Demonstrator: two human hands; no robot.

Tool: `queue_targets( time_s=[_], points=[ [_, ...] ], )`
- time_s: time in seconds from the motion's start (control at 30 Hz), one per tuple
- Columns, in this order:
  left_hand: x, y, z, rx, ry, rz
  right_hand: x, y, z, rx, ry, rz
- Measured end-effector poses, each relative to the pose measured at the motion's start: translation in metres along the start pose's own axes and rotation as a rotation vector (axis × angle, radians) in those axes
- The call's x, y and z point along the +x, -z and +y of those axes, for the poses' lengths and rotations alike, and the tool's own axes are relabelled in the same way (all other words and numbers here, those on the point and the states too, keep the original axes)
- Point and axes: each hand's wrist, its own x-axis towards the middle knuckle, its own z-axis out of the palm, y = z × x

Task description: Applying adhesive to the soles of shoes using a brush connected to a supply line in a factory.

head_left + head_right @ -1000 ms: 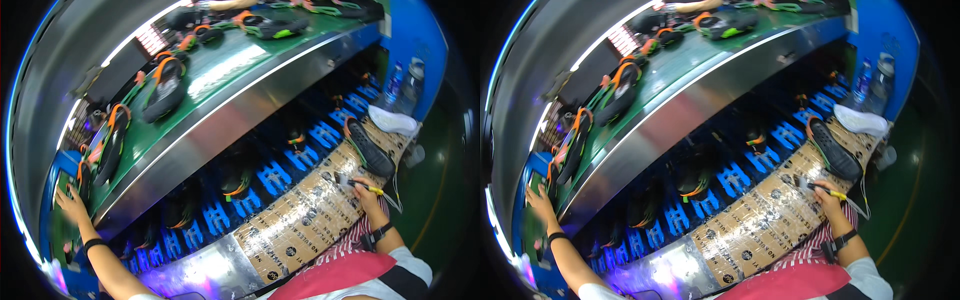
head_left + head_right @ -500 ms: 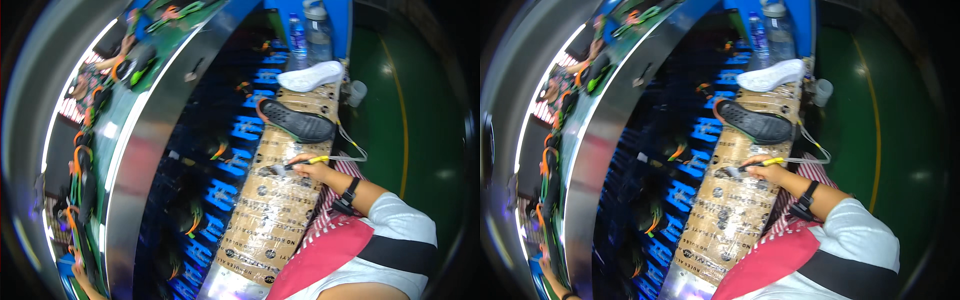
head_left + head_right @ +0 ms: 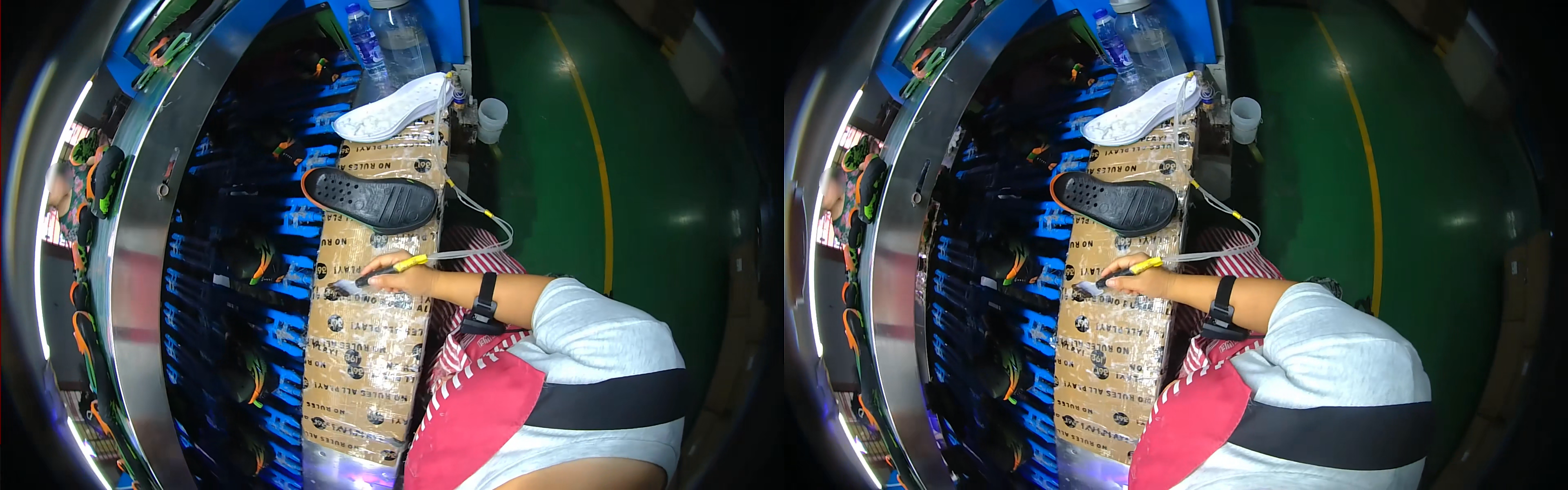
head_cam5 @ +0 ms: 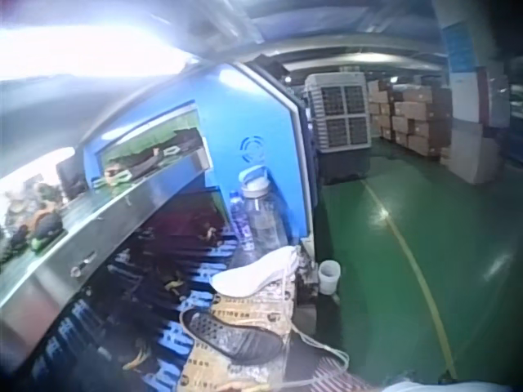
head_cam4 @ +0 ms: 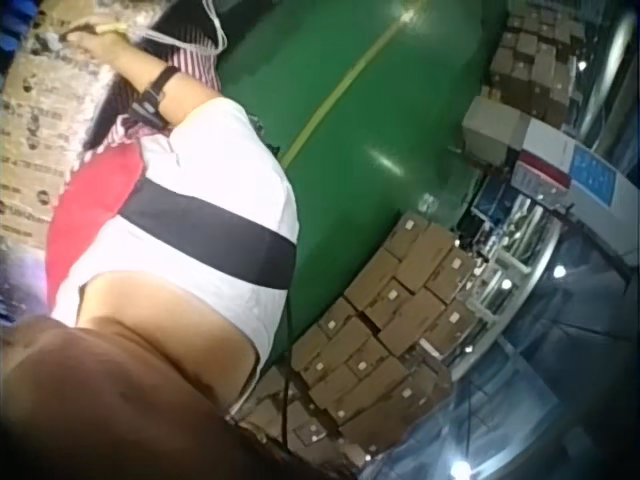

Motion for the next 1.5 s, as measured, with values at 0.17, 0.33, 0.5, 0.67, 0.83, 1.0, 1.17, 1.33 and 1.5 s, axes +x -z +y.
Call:
queue_targets(
  time_s=[0.17,0.33,0.5,0.67,0.83,1.0,1.17,1.33,1.5],
  points=[
    [-0.078,-0.003,0.077,-0.146,0.090,-0.144,0.002,-0.001,-0.002,0.038,-0.025,-0.054],
    [-0.139,-0.008,0.139,-0.264,0.258,-0.280,0.007,0.005,0.007,0.131,-0.029,-0.108],
    [-0.197,-0.017,0.188,-0.425,0.476,-0.380,0.005,0.006,0.003,0.122,-0.023,-0.118],
    [-0.257,-0.057,0.222,-0.746,1.029,-0.484,0.004,0.011,0.005,0.238,-0.040,-0.125],
    [-0.280,-0.060,0.230,-1.125,1.389,-0.368,0.000,0.014,0.002,0.249,-0.088,-0.150],
    [-0.276,-0.087,0.213,-1.848,1.679,-0.337,-0.004,0.013,-0.004,0.196,-0.079,-0.128],
    [-0.299,-0.148,0.204,-2.252,1.872,-0.317,-0.002,0.007,0.002,0.214,-0.106,-0.111],
    [-0.293,-0.157,0.223,-2.289,1.813,-0.344,-0.003,0.005,0.006,0.163,-0.110,-0.094],
    [-0.307,-0.162,0.213,-2.280,1.726,-0.323,-0.003,0.004,0.008,0.147,-0.074,-0.094]
  ],
)
